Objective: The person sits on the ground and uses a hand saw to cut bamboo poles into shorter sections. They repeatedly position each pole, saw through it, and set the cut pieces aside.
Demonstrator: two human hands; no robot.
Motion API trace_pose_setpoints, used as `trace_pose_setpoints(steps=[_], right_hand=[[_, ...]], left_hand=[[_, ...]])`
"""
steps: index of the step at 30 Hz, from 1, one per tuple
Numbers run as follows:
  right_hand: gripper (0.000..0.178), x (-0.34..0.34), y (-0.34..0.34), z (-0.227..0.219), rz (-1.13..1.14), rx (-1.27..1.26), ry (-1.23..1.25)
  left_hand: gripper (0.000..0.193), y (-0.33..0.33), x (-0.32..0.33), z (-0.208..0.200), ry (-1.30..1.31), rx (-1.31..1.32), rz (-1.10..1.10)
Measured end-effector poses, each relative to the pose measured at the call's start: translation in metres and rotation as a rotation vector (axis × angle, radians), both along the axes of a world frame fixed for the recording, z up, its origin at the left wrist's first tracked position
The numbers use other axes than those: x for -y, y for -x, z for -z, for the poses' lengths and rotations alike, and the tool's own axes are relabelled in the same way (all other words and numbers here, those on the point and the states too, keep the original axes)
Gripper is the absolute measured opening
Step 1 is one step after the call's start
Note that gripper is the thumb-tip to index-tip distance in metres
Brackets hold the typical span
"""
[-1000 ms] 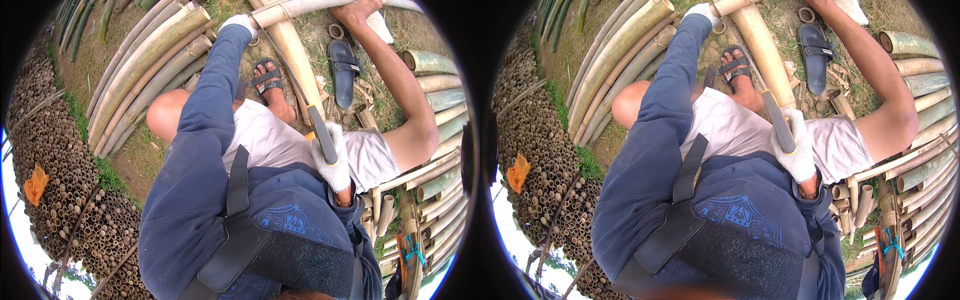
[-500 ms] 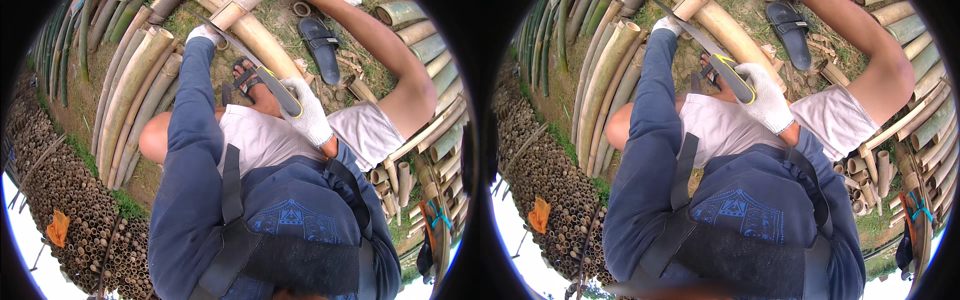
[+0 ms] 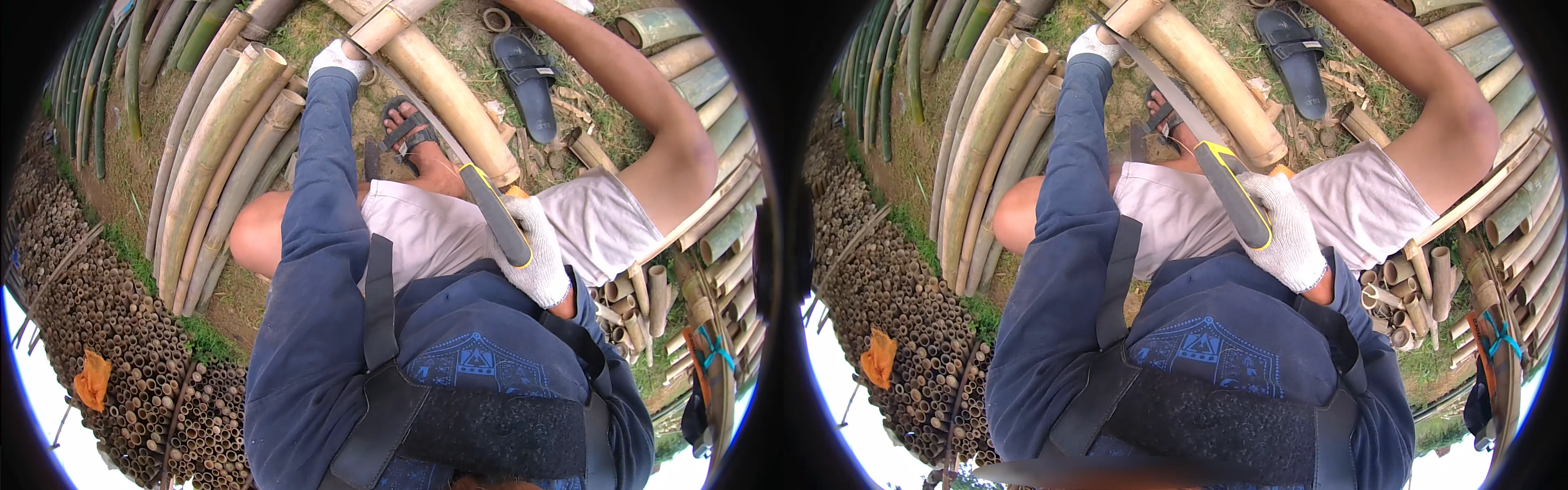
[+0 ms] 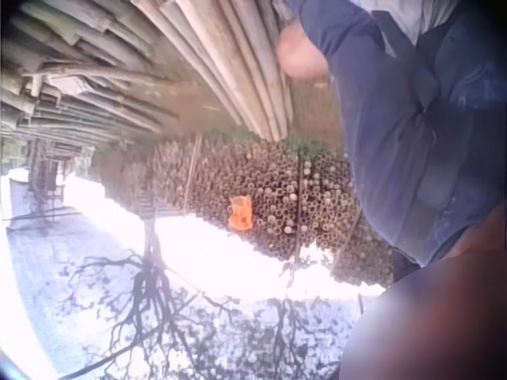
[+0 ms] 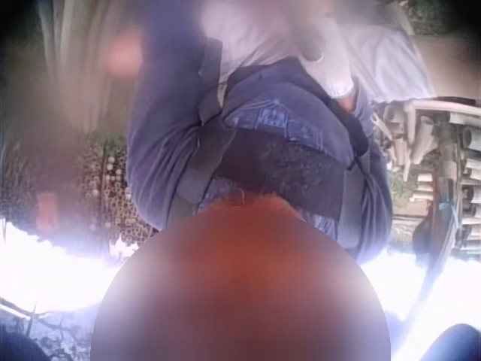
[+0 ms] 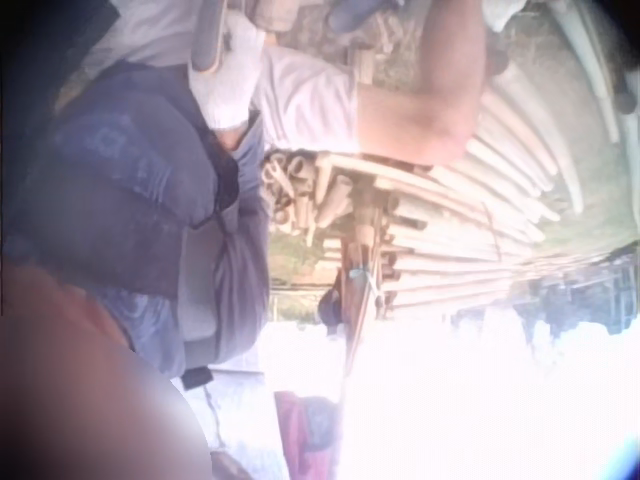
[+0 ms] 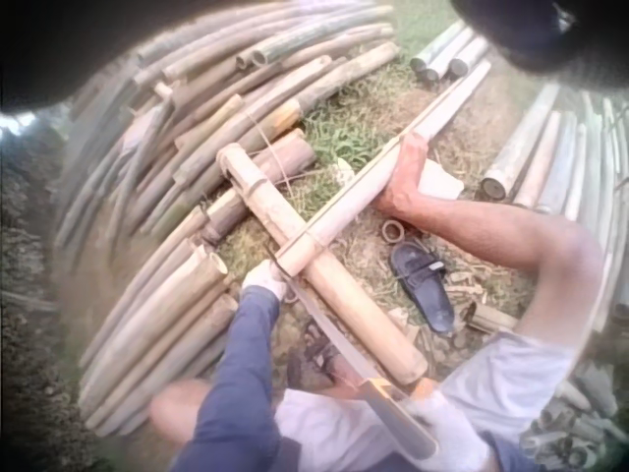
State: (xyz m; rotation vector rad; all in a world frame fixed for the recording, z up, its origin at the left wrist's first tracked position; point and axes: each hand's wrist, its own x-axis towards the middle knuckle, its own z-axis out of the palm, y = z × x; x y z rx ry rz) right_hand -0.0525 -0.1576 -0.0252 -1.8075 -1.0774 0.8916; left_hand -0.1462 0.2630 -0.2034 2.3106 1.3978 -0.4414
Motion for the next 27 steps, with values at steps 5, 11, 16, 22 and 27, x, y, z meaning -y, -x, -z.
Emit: trace_pose_setpoints(steps=[5,11,16,22,27], right_hand=[[0.045,0.000,-0.003,0.002,-0.012,-0.041,0.027],[0.037,0.010,0.010,-0.004,0.021,-0.026,-0.007],[0.037,-0.012,0.007,-0.006,0.039,-0.031,-0.064],[0.037,-0.021,0.001,-0.016,0.008,-0.001,-0.028],[0.039,-0.052,-0.002,0.015,-0.013,-0.024,0.039]], left_hand=[[0.049,0.000,0.003,-0.001,-0.056,0.100,-0.066],[0.045,-0.002,0.004,-0.008,-0.084,0.021,-0.023],[0.046,-0.002,0.008,-0.011,-0.096,0.029,-0.071],[0.046,0.009,-0.001,-0.015,-0.127,-0.039,-0.095],[0.057,0.042,-0.022,0.007,-0.136,-0.020,0.063]])
